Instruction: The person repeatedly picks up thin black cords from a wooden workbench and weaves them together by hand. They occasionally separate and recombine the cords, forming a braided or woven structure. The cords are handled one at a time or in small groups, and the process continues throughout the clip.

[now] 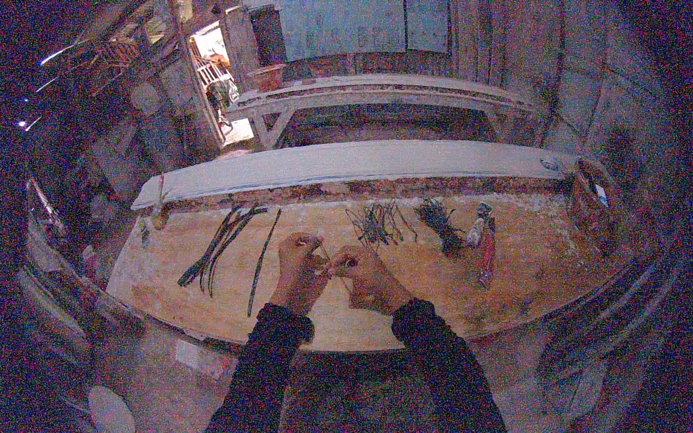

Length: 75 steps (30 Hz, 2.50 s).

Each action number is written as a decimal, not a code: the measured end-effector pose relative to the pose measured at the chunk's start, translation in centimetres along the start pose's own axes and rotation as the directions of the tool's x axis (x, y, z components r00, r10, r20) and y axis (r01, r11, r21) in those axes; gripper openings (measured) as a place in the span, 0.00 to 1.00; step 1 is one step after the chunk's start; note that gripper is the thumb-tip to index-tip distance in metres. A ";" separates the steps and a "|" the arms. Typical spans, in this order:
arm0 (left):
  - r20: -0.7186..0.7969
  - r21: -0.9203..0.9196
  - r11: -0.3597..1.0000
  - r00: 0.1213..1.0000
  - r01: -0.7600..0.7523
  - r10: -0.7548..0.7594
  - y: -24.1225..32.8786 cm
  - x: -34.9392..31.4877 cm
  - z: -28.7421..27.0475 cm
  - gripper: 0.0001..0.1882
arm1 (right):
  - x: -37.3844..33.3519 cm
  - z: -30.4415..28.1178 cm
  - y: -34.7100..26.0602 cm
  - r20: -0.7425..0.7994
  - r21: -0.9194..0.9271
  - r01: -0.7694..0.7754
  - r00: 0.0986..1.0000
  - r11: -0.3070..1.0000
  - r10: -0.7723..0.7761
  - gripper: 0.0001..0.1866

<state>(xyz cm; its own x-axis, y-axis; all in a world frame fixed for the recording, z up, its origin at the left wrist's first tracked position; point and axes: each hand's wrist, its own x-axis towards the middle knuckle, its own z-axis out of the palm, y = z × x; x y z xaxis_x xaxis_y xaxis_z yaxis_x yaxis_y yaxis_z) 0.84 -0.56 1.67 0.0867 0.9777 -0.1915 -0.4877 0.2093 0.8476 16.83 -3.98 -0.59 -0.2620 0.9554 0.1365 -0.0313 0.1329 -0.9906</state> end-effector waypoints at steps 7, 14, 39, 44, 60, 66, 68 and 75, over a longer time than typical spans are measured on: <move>0.242 0.091 0.992 0.969 -0.082 0.058 -2.8 2.2 -1.6 0.09 | 0.9 0.0 0.3 -0.295 0.020 0.005 0.956 1.000 0.001 0.07; 0.589 0.172 0.928 0.720 0.332 -0.367 -0.7 -1.0 -0.9 0.07 | 2.3 -2.8 4.2 -0.578 -0.381 -0.073 0.797 0.922 -0.175 0.04; 0.198 0.321 0.914 0.961 -0.250 0.193 -0.6 4.2 -4.3 0.10 | 1.1 -1.3 0.3 -0.501 -0.308 -0.103 0.863 0.946 -0.069 0.09; 0.108 0.043 0.971 0.967 -0.236 0.230 -2.1 4.4 -4.6 0.08 | 0.3 -0.9 3.4 -0.099 -0.558 0.149 0.965 0.817 -0.244 0.09; 0.232 0.735 0.460 0.822 -0.499 0.520 -3.3 8.2 -10.2 0.14 | 0.2 -0.2 1.0 -0.011 -0.809 0.208 0.930 0.550 -0.368 0.09; -0.069 0.997 0.025 0.731 0.071 0.679 -0.5 6.2 -10.5 0.28 | 0.3 -3.4 0.4 -0.278 -0.858 0.023 0.820 0.514 -0.500 0.08; -0.107 0.989 0.001 0.718 0.146 0.688 -1.0 7.7 -12.5 0.26 | 1.0 -5.6 2.6 -0.326 -0.902 -0.104 0.801 0.419 -0.503 0.08; -0.363 0.929 0.136 0.779 0.344 0.511 1.5 7.1 -12.2 0.09 | 0.3 -2.8 -0.9 -0.720 -0.671 -0.512 0.625 0.536 -0.303 0.10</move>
<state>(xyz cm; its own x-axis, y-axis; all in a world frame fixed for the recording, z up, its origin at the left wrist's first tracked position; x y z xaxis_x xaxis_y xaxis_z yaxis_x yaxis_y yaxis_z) -9.86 6.51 -4.44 -0.4968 0.8616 0.1039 0.7708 0.3831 0.5090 19.45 -3.05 0.37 0.5400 0.7463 0.3892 0.7644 -0.2413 -0.5979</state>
